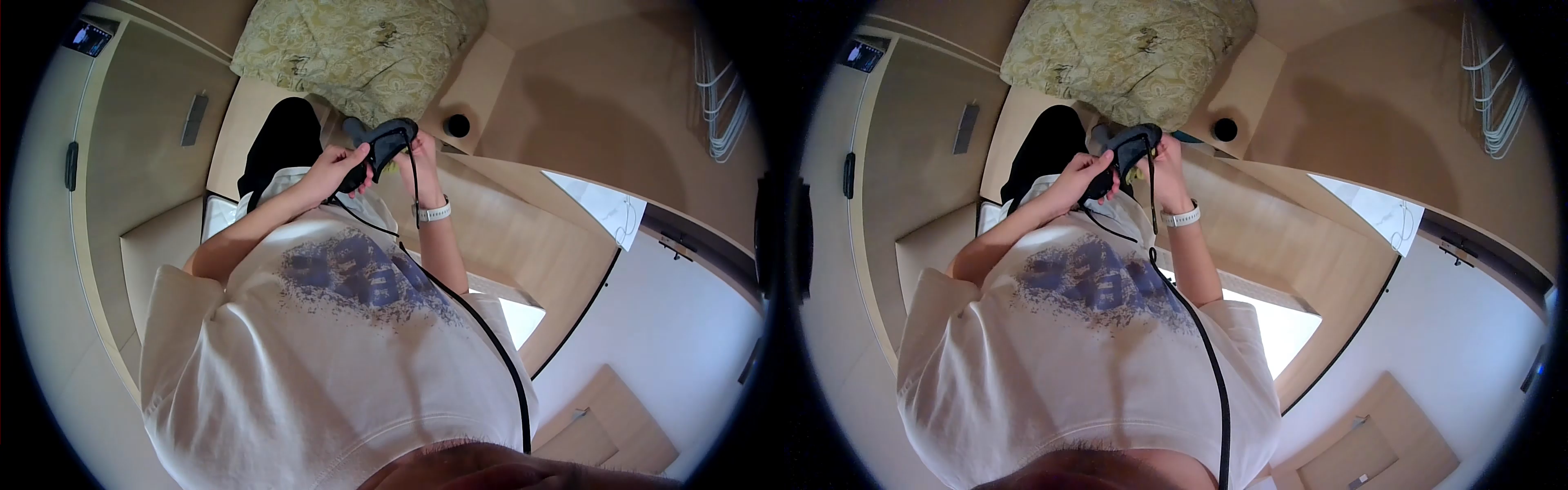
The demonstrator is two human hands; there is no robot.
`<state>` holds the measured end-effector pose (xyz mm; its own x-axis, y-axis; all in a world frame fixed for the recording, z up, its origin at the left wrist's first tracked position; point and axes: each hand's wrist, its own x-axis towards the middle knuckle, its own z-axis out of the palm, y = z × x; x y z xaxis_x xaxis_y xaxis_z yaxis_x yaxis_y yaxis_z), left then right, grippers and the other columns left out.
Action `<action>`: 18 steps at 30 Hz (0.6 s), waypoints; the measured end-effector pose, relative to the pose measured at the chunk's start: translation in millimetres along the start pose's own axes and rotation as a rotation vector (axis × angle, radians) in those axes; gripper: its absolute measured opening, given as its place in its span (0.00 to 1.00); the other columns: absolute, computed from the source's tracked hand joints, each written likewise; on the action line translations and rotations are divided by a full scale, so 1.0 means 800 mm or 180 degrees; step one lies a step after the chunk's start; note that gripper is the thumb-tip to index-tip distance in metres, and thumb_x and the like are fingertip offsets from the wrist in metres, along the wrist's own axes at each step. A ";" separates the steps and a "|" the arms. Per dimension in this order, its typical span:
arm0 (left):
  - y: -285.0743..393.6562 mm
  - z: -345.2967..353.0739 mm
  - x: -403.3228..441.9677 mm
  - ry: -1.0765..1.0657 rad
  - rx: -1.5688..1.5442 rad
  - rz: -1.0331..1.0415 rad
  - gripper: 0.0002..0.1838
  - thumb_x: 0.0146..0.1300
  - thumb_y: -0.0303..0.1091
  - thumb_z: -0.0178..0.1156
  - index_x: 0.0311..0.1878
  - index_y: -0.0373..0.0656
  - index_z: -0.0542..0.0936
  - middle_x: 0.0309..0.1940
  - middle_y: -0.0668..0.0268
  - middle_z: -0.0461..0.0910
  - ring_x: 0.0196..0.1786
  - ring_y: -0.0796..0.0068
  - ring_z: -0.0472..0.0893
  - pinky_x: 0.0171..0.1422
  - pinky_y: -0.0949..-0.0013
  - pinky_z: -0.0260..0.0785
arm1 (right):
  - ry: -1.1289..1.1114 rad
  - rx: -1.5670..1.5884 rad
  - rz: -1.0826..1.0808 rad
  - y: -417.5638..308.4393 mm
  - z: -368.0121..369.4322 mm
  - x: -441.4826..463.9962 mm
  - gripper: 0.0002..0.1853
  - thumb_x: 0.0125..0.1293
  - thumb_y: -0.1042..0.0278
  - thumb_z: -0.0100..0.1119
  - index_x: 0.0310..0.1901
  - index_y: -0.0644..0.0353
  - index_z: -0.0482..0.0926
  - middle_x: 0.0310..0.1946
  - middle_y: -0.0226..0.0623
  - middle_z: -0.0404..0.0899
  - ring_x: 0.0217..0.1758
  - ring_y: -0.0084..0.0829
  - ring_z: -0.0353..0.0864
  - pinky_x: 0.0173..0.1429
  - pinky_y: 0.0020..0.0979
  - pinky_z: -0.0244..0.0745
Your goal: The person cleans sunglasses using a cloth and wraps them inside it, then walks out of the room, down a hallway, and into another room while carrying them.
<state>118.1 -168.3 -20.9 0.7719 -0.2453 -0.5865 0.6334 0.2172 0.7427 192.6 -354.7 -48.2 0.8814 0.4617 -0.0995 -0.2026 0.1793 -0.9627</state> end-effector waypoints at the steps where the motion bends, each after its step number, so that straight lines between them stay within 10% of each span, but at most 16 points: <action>1: -0.001 -0.001 0.000 -0.0038 -0.0016 0.0009 0.31 0.76 0.59 0.50 0.33 0.37 0.82 0.25 0.65 0.82 0.26 0.76 0.82 0.27 0.74 0.71 | -0.0009 -0.0097 0.0002 0.000 0.000 -0.001 0.10 0.56 0.85 0.61 0.40 0.65 0.80 0.35 0.25 0.81 0.39 0.18 0.77 0.46 0.22 0.73; 18: 0.004 -0.010 -0.006 -0.0034 0.0153 0.0292 0.31 0.78 0.57 0.49 0.32 0.36 0.82 0.25 0.65 0.82 0.27 0.77 0.82 0.28 0.73 0.73 | 0.0174 0.0066 0.0192 -0.012 0.007 -0.004 0.09 0.60 0.83 0.62 0.42 0.65 0.81 0.38 0.26 0.83 0.43 0.20 0.80 0.50 0.24 0.74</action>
<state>117.1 -159.1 -18.3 0.8257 -0.2367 -0.5120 0.5565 0.1938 0.8079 189.5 -352.9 -37.0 0.8893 0.4241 -0.1714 -0.2643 0.1707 -0.9492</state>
